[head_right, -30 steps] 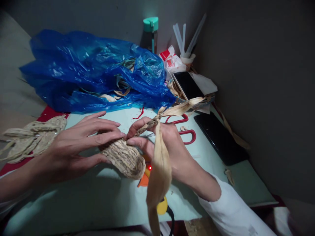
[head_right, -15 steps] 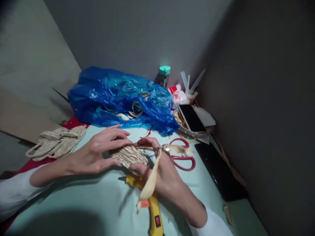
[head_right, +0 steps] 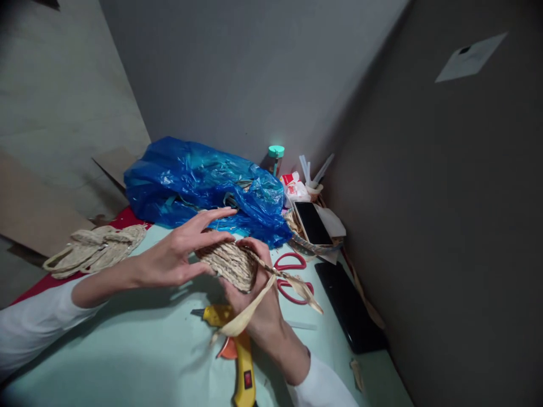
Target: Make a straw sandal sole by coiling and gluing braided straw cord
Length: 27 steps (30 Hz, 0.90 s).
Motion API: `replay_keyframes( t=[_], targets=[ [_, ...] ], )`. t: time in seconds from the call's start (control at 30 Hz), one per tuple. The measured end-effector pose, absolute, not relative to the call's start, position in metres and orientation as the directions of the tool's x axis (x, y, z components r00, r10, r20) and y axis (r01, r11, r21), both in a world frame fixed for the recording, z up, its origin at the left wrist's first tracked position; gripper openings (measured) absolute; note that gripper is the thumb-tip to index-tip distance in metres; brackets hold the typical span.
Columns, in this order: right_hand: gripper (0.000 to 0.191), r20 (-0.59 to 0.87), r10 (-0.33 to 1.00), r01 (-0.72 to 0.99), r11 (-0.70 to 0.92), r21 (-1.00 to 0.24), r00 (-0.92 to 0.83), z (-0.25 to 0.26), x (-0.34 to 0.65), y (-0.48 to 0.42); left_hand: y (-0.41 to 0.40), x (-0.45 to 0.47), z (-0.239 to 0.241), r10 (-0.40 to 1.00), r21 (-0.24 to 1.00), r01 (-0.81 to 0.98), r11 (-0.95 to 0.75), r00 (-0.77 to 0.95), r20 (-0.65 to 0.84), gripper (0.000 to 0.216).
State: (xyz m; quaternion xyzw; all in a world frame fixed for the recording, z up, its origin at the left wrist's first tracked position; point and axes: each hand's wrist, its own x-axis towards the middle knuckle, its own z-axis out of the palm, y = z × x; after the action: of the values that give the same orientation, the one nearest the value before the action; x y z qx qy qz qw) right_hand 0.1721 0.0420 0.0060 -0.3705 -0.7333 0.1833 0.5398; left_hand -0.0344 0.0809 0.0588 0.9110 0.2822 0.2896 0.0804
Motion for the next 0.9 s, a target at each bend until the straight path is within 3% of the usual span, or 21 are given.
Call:
replay_keyframes(
  t=[0.2,0.33,0.4,0.47,0.53,0.6,0.63,0.73,0.9],
  targets=[
    [0.047,0.802,0.596,0.433,0.736,-0.521,-0.048,0.012,0.175,0.042,0.082,-0.017,0.068,0.464,0.192,0.442,-0.876,0.664,0.587,0.053],
    [0.052,0.866,0.500,0.465,0.762,-0.451,0.021,0.014,0.181,0.046,0.075,-0.011,0.077,0.484,0.224,0.466,-0.856,0.569,0.665,0.060],
    [0.053,0.871,0.488,0.480,0.754,-0.449,0.048,0.015,0.183,0.046,0.075,-0.013,0.079,0.546,0.352,0.465,-0.813,0.394,0.740,0.063],
    [0.053,0.869,0.491,0.488,0.744,-0.457,0.066,0.017,0.185,0.046,0.079,-0.017,0.079,0.632,0.553,0.387,-0.738,0.111,0.767,0.057],
    [0.053,0.871,0.485,0.492,0.740,-0.459,0.084,0.018,0.186,0.045,0.087,-0.019,0.077,0.757,0.767,0.181,-0.616,-0.132,0.640,0.050],
    [0.054,0.884,0.456,0.495,0.748,-0.442,0.100,0.020,0.187,0.044,0.094,-0.016,0.072,0.896,0.902,-0.110,-0.417,-0.218,0.388,0.043],
    [0.055,0.892,0.438,0.494,0.755,-0.431,0.109,0.021,0.187,0.044,0.095,-0.012,0.068,0.956,0.926,-0.262,-0.271,-0.182,0.229,0.038],
    [0.058,0.906,0.399,0.487,0.769,-0.414,0.141,0.023,0.189,0.044,0.088,0.010,0.053,0.995,0.933,-0.347,-0.096,-0.020,0.095,0.025],
    [0.057,0.894,0.397,0.469,0.762,-0.447,0.208,0.022,0.188,0.045,0.065,0.047,0.041,0.915,0.830,-0.546,0.114,0.382,0.126,0.026]
  ],
)
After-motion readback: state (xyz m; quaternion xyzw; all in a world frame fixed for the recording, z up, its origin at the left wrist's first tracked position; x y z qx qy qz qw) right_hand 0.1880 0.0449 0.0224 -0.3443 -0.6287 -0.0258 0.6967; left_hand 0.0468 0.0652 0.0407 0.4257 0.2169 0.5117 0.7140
